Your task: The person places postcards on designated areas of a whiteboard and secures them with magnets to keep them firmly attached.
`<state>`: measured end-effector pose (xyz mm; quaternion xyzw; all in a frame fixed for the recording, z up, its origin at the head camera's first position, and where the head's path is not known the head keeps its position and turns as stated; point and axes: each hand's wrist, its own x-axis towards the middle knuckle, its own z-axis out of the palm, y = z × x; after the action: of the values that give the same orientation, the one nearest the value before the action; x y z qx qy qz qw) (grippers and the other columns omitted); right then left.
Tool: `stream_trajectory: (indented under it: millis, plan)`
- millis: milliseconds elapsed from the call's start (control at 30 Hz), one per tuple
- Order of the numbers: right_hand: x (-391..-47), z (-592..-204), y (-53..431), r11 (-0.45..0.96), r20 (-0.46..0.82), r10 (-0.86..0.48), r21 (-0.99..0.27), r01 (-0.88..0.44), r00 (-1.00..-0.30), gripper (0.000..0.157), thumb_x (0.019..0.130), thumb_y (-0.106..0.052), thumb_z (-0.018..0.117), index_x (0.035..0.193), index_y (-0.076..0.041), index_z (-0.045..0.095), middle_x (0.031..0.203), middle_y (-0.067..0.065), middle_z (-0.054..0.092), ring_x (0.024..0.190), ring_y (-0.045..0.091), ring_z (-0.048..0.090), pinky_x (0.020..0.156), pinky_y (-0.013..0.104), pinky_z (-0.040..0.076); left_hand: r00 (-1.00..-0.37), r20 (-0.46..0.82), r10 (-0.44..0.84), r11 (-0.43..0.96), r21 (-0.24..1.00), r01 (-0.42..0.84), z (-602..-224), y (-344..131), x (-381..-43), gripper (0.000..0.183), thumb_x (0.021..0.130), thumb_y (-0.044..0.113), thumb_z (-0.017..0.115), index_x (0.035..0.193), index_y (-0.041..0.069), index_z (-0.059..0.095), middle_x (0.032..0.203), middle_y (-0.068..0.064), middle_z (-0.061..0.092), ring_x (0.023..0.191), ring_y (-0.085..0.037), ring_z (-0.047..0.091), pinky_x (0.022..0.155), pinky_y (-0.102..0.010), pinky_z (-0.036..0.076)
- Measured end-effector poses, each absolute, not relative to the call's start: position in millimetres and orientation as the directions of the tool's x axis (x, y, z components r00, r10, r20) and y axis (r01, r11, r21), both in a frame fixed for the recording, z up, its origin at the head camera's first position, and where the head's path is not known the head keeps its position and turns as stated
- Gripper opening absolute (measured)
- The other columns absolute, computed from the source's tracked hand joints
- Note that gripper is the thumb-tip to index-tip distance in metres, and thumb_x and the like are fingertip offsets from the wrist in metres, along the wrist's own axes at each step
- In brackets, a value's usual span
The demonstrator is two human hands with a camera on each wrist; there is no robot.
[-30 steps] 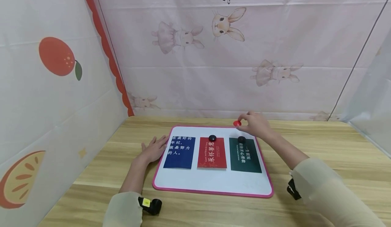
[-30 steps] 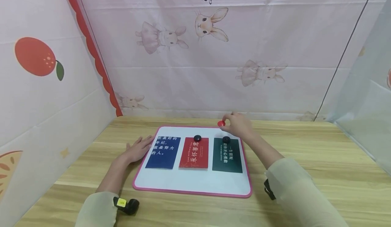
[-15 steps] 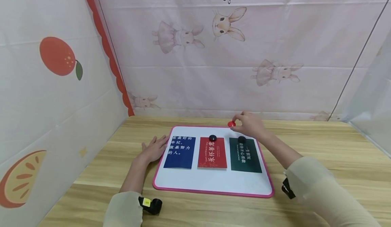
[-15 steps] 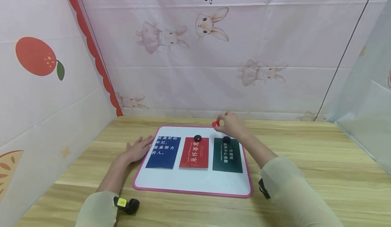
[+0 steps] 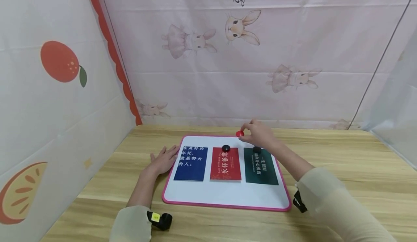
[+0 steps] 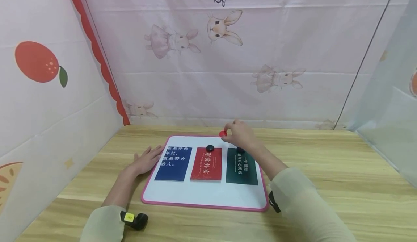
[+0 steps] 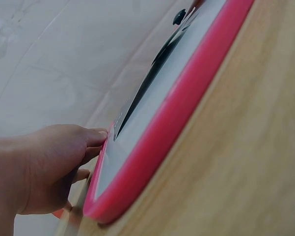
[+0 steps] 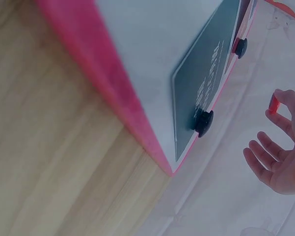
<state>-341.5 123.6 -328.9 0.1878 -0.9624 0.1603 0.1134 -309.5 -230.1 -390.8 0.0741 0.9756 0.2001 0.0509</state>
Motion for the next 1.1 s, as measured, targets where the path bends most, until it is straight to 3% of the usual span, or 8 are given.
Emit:
stream_trajectory:
  millis: [1100]
  plan:
    - [-336,-326,88,0.852,0.286,-0.388,-0.252,-0.46,-0.876,0.04,0.072,-0.034,0.078,0.105,-0.014,0.066,0.104,0.011,0.056,0.087,0.02,0.054,0.065,0.027,0.053,-0.984,-0.07,0.165,0.91,0.394,0.125,-393,-231,-311,0.048,0.1,0.026,0.03,0.146,0.016,0.024,0.15,-0.01,0.02,0.135,-0.04,0.003,0.095,-0.067,-0.01]
